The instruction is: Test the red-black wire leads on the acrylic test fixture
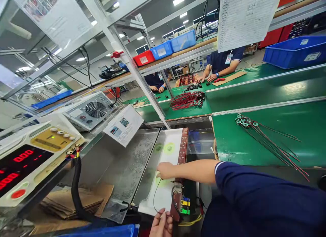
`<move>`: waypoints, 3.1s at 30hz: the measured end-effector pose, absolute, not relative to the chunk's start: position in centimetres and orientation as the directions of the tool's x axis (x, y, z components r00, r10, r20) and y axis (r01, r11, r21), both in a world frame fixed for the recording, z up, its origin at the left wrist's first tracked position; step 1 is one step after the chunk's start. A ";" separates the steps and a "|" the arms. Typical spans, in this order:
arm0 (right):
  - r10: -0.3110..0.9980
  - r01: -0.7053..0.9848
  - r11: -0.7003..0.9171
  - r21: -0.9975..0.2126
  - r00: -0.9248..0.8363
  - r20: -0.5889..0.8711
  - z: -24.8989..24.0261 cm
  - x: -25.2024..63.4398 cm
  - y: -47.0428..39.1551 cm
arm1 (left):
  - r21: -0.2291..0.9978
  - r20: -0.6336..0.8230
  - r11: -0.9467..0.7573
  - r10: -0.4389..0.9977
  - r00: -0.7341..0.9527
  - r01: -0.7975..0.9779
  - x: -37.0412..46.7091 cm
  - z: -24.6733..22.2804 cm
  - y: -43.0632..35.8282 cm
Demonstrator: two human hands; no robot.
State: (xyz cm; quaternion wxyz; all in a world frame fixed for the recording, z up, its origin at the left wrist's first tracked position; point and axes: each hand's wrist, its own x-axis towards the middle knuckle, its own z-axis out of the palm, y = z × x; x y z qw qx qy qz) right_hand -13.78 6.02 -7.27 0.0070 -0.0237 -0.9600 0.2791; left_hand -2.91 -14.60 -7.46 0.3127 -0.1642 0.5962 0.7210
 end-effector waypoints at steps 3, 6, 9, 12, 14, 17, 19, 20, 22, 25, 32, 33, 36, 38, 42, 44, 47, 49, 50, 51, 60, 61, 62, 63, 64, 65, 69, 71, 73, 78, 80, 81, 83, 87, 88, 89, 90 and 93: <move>0.018 -0.007 0.803 -0.596 -0.999 0.036 -6.5 -9.6 9.9 | 0.817 -0.549 -0.097 0.169 -0.819 -0.568 -2.8 -6.1 -13.0; 0.111 0.000 0.783 -0.621 -0.984 0.139 -6.4 -5.1 15.8 | 0.885 -0.449 -0.067 0.134 -0.884 -0.460 -2.7 -5.5 -11.5; 0.282 0.094 0.789 -0.608 -0.934 0.221 -7.8 -1.7 22.2 | 0.937 -0.348 0.037 0.126 -0.929 -0.346 -2.6 -5.8 -10.5; 0.472 0.244 0.742 -0.624 -0.852 0.228 -9.7 0.3 26.4 | 0.948 -0.303 0.146 0.131 -0.944 -0.283 -2.1 -6.1 -10.0; 0.542 0.302 0.705 -0.642 -0.813 0.213 -10.4 0.6 27.6 | 0.944 -0.296 0.192 0.134 -0.946 -0.268 -1.8 -6.2 -9.9; 0.578 0.357 0.667 -0.654 -0.801 0.153 -10.4 0.0 27.8 | 0.934 -0.287 0.262 0.144 -0.947 -0.244 -1.3 -6.0 -9.8; 0.583 0.381 0.651 -0.656 -0.805 0.111 -10.1 -0.7 27.6 | 0.924 -0.272 0.315 0.137 -0.953 -0.218 -1.0 -5.9 -9.6; 0.584 0.386 0.645 -0.660 -0.806 0.099 -10.0 -1.0 27.6 | 0.919 -0.259 0.340 0.133 -0.957 -0.201 -0.9 -5.8 -9.6; 0.587 0.391 0.633 -0.669 -0.805 0.085 -9.9 -1.2 27.6 | 0.910 -0.231 0.380 0.131 -0.964 -0.166 -0.6 -5.9 -9.4; 0.579 0.381 0.627 -0.679 -0.812 0.080 -9.9 -1.1 27.7 | 0.895 -0.207 0.428 0.150 -0.967 -0.125 -0.3 -6.1 -9.3; 0.556 0.381 0.635 -0.672 -0.829 0.056 -9.5 -0.8 27.6 | 0.869 -0.166 0.493 0.222 -0.961 -0.036 -0.2 -6.3 -9.1; 0.554 0.379 0.637 -0.671 -0.830 0.058 -9.6 -0.8 27.6 | 0.869 -0.159 0.495 0.229 -0.961 -0.026 -0.2 -6.3 -9.1; 0.552 0.371 0.645 -0.668 -0.831 0.072 -9.8 -0.8 27.7 | 0.870 -0.141 0.492 0.235 -0.962 -0.008 -0.2 -6.5 -9.1; 0.554 0.367 0.644 -0.671 -0.829 0.079 -9.9 -0.8 27.7 | 0.868 -0.136 0.496 0.236 -0.962 -0.001 -0.2 -6.7 -9.2; 0.555 0.356 0.643 -0.679 -0.827 0.092 -9.9 -0.7 27.7 | 0.857 -0.126 0.515 0.245 -0.961 0.019 -0.3 -6.9 -9.2; 0.555 0.356 0.645 -0.676 -0.827 0.094 -9.8 -0.6 27.6 | 0.858 -0.117 0.513 0.246 -0.962 0.026 -0.3 -6.7 -9.1; 0.557 0.360 0.645 -0.674 -0.825 0.092 -9.8 -0.6 27.6 | 0.857 -0.112 0.514 0.259 -0.959 0.039 -0.3 -6.5 -9.0; 0.559 0.359 0.643 -0.677 -0.824 0.093 -9.8 -0.6 27.6 | 0.841 -0.111 0.538 0.283 -0.953 0.062 -0.3 -6.4 -9.1; 0.558 0.356 0.642 -0.678 -0.824 0.095 -9.9 -0.6 27.6 | 0.829 -0.110 0.554 0.299 -0.948 0.079 -0.3 -6.4 -9.2; 0.558 0.354 0.642 -0.680 -0.824 0.099 -9.9 -0.6 27.6 | 0.815 -0.109 0.572 0.316 -0.942 0.098 -0.3 -6.4 -9.3; 0.560 0.358 0.644 -0.676 -0.823 0.098 -9.9 -0.7 27.6 | 0.746 -0.013 0.630 0.340 -0.940 0.217 -0.1 -6.9 -9.9; 0.559 0.356 0.645 -0.676 -0.823 0.100 -9.9 -0.7 27.6 | 0.742 -0.008 0.633 0.337 -0.941 0.220 0.0 -7.0 -9.9; 0.558 0.354 0.646 -0.676 -0.823 0.102 -10.0 -0.7 27.6 | 0.740 -0.005 0.635 0.336 -0.942 0.222 0.0 -7.1 -9.9; 0.559 0.353 0.646 -0.677 -0.823 0.104 -10.0 -0.8 27.7 | 0.740 -0.003 0.634 0.337 -0.942 0.225 0.1 -7.2 -9.9; 0.559 0.352 0.646 -0.678 -0.822 0.106 -10.0 -0.8 27.7 | 0.740 0.000 0.633 0.338 -0.941 0.228 0.1 -7.2 -9.9; 0.560 0.351 0.645 -0.679 -0.822 0.107 -10.1 -0.8 27.7 | 0.740 0.005 0.631 0.340 -0.941 0.232 0.1 -7.2 -9.9; 0.558 0.348 0.649 -0.677 -0.822 0.112 -10.2 -0.8 27.8 | 0.727 0.019 0.639 0.347 -0.938 0.252 0.0 -7.0 -9.8; 0.558 0.348 0.652 -0.674 -0.822 0.116 -10.3 -0.8 27.8 | 0.718 0.024 0.647 0.348 -0.937 0.259 0.0 -6.8 -9.7; 0.559 0.347 0.651 -0.675 -0.821 0.118 -10.3 -0.8 27.7 | 0.708 0.030 0.654 0.348 -0.937 0.266 0.0 -6.7 -9.7; 0.559 0.346 0.648 -0.679 -0.821 0.114 -10.3 -0.7 27.7 | 0.699 0.031 0.662 0.350 -0.936 0.271 0.1 -6.8 -9.6; 0.558 0.347 0.649 -0.677 -0.822 0.113 -10.3 -0.7 27.7 | 0.697 0.030 0.663 0.352 -0.936 0.272 0.0 -7.0 -9.6; 0.557 0.348 0.651 -0.675 -0.823 0.113 -10.3 -0.8 27.7 | 0.697 0.029 0.664 0.352 -0.936 0.271 0.0 -7.0 -9.6; 0.554 0.350 0.655 -0.670 -0.825 0.111 -10.3 -0.8 27.8 | 0.702 0.026 0.660 0.351 -0.936 0.267 0.0 -7.1 -9.6; 0.554 0.349 0.656 -0.669 -0.825 0.113 -10.3 -0.8 27.7 | 0.705 0.015 0.659 0.355 -0.935 0.261 0.0 -7.1 -9.7; 0.556 0.350 0.655 -0.670 -0.824 0.113 -10.3 -0.8 27.7 | 0.703 0.018 0.661 0.354 -0.935 0.264 0.0 -7.1 -9.7; 0.556 0.350 0.653 -0.672 -0.823 0.112 -10.2 -0.7 27.7 | 0.701 0.022 0.662 0.353 -0.935 0.266 0.0 -7.1 -9.7; 0.556 0.350 0.652 -0.672 -0.824 0.110 -10.2 -0.7 27.7 | 0.700 0.027 0.661 0.352 -0.936 0.269 0.0 -7.1 -9.8; 0.556 0.353 0.651 -0.672 -0.825 0.104 -10.1 -0.7 27.7 | 0.704 0.044 0.653 0.351 -0.935 0.278 0.1 -7.2 -9.7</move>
